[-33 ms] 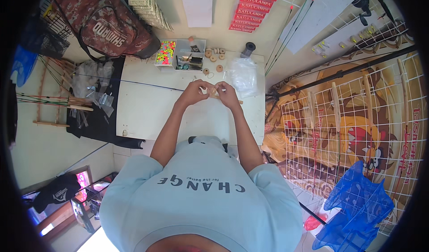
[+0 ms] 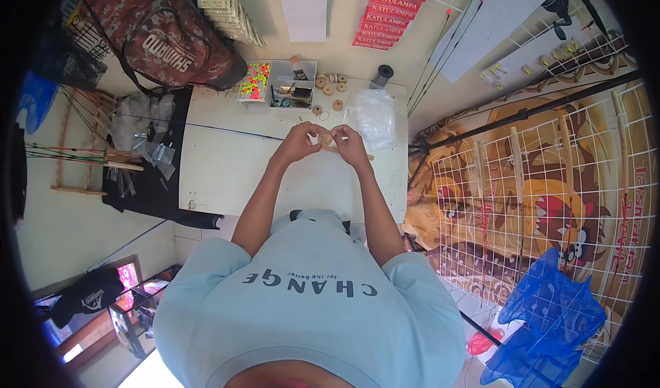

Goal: Assemble the parts of a fishing rod and attach a float.

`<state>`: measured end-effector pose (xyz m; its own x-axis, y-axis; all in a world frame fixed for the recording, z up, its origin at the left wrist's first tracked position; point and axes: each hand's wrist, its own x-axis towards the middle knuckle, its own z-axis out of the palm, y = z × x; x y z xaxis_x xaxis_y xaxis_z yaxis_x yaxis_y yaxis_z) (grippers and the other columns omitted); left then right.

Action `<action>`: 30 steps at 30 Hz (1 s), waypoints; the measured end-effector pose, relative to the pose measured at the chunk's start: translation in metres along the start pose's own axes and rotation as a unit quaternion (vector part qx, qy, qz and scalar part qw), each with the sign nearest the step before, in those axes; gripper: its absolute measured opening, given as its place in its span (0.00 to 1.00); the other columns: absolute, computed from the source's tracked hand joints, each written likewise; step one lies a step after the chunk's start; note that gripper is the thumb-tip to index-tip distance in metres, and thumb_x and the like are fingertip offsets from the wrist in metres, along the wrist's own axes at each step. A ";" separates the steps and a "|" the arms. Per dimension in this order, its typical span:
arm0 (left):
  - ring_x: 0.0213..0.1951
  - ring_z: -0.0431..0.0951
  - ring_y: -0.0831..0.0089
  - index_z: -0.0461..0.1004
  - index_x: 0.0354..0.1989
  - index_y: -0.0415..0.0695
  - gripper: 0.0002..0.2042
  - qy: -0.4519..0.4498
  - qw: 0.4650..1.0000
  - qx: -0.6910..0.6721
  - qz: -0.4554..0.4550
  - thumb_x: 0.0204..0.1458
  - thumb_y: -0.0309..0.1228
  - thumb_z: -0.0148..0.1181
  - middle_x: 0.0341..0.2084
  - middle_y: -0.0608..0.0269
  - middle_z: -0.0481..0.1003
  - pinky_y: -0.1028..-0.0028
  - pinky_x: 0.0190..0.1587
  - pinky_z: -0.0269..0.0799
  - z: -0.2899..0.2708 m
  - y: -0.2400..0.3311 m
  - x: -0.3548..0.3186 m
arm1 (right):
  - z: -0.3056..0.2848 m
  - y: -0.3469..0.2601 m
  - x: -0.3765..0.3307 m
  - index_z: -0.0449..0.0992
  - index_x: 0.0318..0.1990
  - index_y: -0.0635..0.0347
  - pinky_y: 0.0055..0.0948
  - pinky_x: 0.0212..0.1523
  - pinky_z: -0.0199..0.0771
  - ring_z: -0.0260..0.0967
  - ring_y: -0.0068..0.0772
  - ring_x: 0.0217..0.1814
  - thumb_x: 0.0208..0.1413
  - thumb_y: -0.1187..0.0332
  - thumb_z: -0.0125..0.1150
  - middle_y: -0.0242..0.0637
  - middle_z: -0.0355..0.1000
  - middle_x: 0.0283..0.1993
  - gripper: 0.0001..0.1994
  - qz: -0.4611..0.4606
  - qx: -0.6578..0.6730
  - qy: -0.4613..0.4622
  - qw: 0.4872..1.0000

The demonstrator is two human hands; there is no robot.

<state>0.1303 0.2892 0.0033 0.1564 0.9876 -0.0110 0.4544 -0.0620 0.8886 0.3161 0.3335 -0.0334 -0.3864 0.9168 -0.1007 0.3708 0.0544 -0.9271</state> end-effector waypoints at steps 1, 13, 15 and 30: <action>0.38 0.75 0.69 0.79 0.42 0.47 0.16 0.019 1.000 0.013 0.001 0.41 0.23 0.63 0.35 0.59 0.75 0.74 0.35 0.74 0.002 -0.003 0.000 | 0.000 -0.003 0.001 0.75 0.40 0.62 0.24 0.40 0.70 0.71 0.22 0.41 0.61 0.66 0.54 0.31 0.75 0.36 0.09 0.000 -0.009 0.003 1.000; 0.40 0.78 0.71 0.75 0.47 0.45 0.18 0.157 0.982 -0.098 -0.028 0.45 0.21 0.63 0.43 0.59 0.75 0.76 0.37 0.76 0.018 -0.008 0.011 | 0.005 -0.008 0.000 0.72 0.44 0.60 0.21 0.36 0.68 0.73 0.19 0.39 0.55 0.76 0.53 0.32 0.77 0.35 0.09 -0.014 0.098 0.048 0.994; 0.41 0.78 0.71 0.74 0.48 0.45 0.18 0.146 0.984 -0.103 -0.012 0.46 0.21 0.63 0.44 0.59 0.75 0.76 0.38 0.76 0.019 -0.006 0.014 | 0.005 -0.001 0.002 0.72 0.47 0.59 0.21 0.38 0.68 0.72 0.19 0.40 0.56 0.75 0.51 0.33 0.76 0.39 0.11 -0.020 0.086 0.073 0.993; 0.48 0.75 0.68 0.73 0.51 0.49 0.19 0.108 0.991 -0.078 0.010 0.48 0.25 0.63 0.47 0.64 0.76 0.68 0.46 0.71 0.022 -0.005 0.018 | -0.010 -0.005 0.004 0.68 0.57 0.59 0.25 0.48 0.72 0.70 0.28 0.50 0.54 0.76 0.60 0.36 0.67 0.53 0.22 -0.042 0.150 0.007 0.988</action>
<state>0.1503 0.3045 -0.0117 -0.0363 0.9953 0.0903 0.3094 -0.0747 0.9480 0.3212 0.3406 -0.0254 -0.3930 0.9194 -0.0165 0.0710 0.0125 -0.9974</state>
